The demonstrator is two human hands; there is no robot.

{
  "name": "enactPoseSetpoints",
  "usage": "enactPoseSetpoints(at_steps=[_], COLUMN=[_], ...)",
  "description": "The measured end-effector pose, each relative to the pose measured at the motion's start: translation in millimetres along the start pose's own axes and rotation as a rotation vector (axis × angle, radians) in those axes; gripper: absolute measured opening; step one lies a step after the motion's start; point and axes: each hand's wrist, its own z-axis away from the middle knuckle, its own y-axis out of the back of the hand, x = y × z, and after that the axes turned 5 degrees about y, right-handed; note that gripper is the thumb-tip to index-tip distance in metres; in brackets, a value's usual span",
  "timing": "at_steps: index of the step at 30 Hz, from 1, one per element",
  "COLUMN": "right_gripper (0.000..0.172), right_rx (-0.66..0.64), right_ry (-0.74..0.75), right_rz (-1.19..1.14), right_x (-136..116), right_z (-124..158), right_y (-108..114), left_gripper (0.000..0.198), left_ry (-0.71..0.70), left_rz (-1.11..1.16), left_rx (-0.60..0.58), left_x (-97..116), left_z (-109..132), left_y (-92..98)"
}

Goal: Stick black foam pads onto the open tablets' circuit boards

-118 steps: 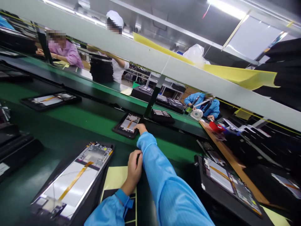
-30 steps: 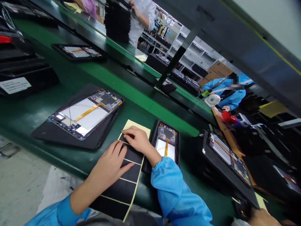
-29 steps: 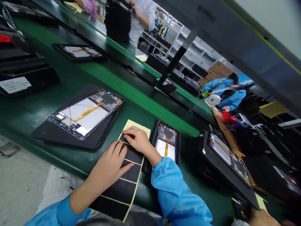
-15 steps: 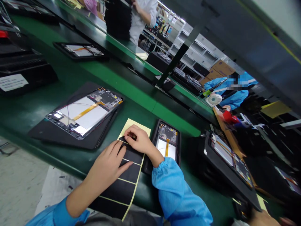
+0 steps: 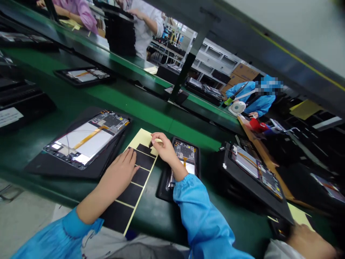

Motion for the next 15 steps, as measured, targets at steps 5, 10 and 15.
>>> enactPoseSetpoints(at_steps=[5, 10, 15], right_gripper=[0.027, 0.017, 0.004], right_rx=[0.106, 0.186, 0.324], right_ry=[0.043, 0.021, -0.083], right_rz=[-0.102, -0.141, -0.015], right_x=[-31.0, -75.6, -105.4], right_z=[3.3, 56.0, 119.7], right_y=[29.6, 52.2, 52.6], left_gripper=[0.049, 0.042, 0.045], left_ry=[0.017, -0.085, -0.14], left_rz=[0.064, 0.259, 0.536], left_rx=[0.018, 0.108, 0.116], left_x=[13.4, 70.0, 126.8], left_z=[-61.3, -62.6, -28.1], left_y=[14.7, 55.5, 59.2])
